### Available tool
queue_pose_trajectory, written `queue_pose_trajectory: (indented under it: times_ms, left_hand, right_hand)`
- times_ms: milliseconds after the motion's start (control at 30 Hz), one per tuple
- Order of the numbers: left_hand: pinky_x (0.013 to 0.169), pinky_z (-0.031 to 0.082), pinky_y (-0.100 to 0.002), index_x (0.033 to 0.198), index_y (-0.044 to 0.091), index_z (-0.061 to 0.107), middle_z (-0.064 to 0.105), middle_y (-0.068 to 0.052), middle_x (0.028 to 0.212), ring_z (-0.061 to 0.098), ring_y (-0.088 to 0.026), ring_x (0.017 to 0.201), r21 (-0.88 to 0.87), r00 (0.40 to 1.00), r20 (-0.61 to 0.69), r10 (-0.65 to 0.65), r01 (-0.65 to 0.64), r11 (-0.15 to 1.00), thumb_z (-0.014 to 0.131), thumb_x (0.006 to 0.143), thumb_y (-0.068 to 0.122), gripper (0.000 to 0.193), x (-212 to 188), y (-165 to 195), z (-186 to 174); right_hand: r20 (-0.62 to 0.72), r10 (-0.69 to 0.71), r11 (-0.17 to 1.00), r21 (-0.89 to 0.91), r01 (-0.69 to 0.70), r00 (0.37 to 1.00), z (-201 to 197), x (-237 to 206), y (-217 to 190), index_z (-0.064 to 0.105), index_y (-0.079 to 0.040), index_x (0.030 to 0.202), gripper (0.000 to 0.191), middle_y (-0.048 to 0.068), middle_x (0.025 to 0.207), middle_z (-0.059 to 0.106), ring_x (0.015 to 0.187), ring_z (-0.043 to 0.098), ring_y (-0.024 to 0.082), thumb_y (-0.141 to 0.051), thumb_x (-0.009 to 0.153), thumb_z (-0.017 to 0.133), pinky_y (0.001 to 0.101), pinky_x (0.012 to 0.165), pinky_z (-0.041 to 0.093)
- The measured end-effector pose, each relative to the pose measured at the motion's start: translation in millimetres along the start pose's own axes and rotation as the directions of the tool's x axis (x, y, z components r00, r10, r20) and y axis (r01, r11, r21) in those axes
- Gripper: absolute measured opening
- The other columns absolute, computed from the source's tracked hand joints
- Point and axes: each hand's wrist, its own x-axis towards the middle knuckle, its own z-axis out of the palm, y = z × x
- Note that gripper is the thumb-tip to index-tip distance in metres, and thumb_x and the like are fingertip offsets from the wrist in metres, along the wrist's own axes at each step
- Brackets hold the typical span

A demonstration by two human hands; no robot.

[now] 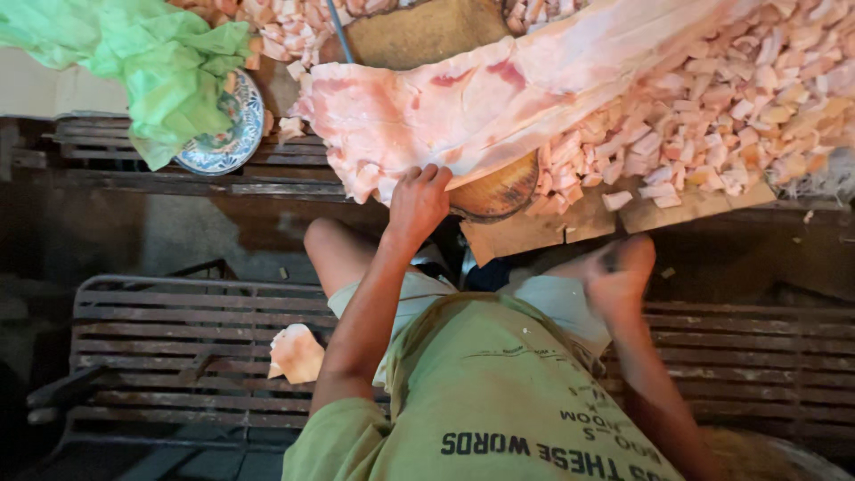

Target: The person cuts a large slab of pork belly into small cubes using a cleaver on a wooden cutting board. They repeatedly slice strips and dice them, accumulating a large pile of cubed meat on the table.

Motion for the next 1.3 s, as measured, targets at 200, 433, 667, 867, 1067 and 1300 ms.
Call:
queue_pose_trajectory:
  times_ms: [200,433,667,867,1067,1300]
  left_hand:
    - [0.074,0.052,-0.051,0.09,0.007,0.063,0.065,-0.016,0.088,0.063,-0.04,0.086,-0.078,0.995,0.049,-0.092,0.096,0.992,0.066,0.076,0.003,0.015,4.8,-2.1,-26.0]
    - [0.077,0.051,-0.048,0.092,0.008,0.064,0.064,-0.014,0.089,0.063,-0.037,0.085,-0.105,0.998,0.001,-0.069,0.069,0.992,0.067,0.077,0.0,0.017,-10.1,10.3,-46.0]
    - [0.076,0.051,-0.047,0.089,0.007,0.063,0.063,-0.013,0.087,0.062,-0.036,0.084,-0.082,0.998,0.015,-0.062,0.063,0.995,0.069,0.075,0.001,0.017,-21.3,15.0,-45.0]
    - [0.076,0.052,-0.047,0.09,0.007,0.064,0.063,-0.012,0.087,0.062,-0.035,0.084,-0.104,0.998,0.008,-0.064,0.064,0.993,0.069,0.075,0.001,0.017,-22.2,13.1,-44.7]
    - [0.076,0.051,-0.048,0.09,0.006,0.063,0.063,-0.013,0.087,0.061,-0.036,0.084,-0.121,0.997,0.011,-0.078,0.078,0.99,0.067,0.074,0.001,0.018,-21.3,13.7,-44.2]
    - [0.075,0.051,-0.048,0.091,0.008,0.066,0.064,-0.012,0.088,0.062,-0.037,0.084,-0.154,0.993,-0.053,-0.109,0.1,0.983,0.068,0.078,0.003,0.014,-20.5,13.4,-57.4]
  right_hand:
    - [0.198,0.468,0.81,-0.486,-0.328,0.861,-28.8,-43.8,60.0,0.063,0.001,0.095,0.031,0.018,0.073,0.063,0.068,0.065,0.031,-0.022,0.077,0.073,0.0452,0.064,0.052]
    - [0.164,0.437,0.832,-0.447,-0.329,0.884,-6.7,-29.5,34.3,0.063,0.002,0.094,0.033,0.02,0.071,0.063,0.067,0.064,0.031,-0.024,0.077,0.076,0.0448,0.065,0.052]
    - [0.177,0.44,0.836,-0.44,-0.329,0.88,39.6,-11.5,32.7,0.063,0.001,0.098,0.031,0.014,0.074,0.065,0.067,0.064,0.024,-0.02,0.078,0.073,0.0407,0.065,0.052]
    - [0.12,0.158,0.92,-0.379,-0.102,0.98,-7.9,14.6,-26.4,0.064,0.0,0.096,0.023,0.011,0.077,0.064,0.069,0.061,0.025,-0.008,0.076,0.075,0.0418,0.064,0.052]
    - [-0.174,-0.153,0.834,0.506,0.222,0.973,-16.0,19.6,-52.4,0.055,-0.011,0.106,0.023,0.006,0.086,0.064,0.067,0.063,0.016,0.008,0.096,0.064,0.0355,0.071,0.059]
    - [0.209,0.376,0.863,-0.434,-0.259,0.903,4.1,-16.2,44.9,0.057,-0.002,0.088,0.026,0.017,0.07,0.059,0.067,0.062,0.03,-0.016,0.077,0.076,0.0415,0.059,0.049]
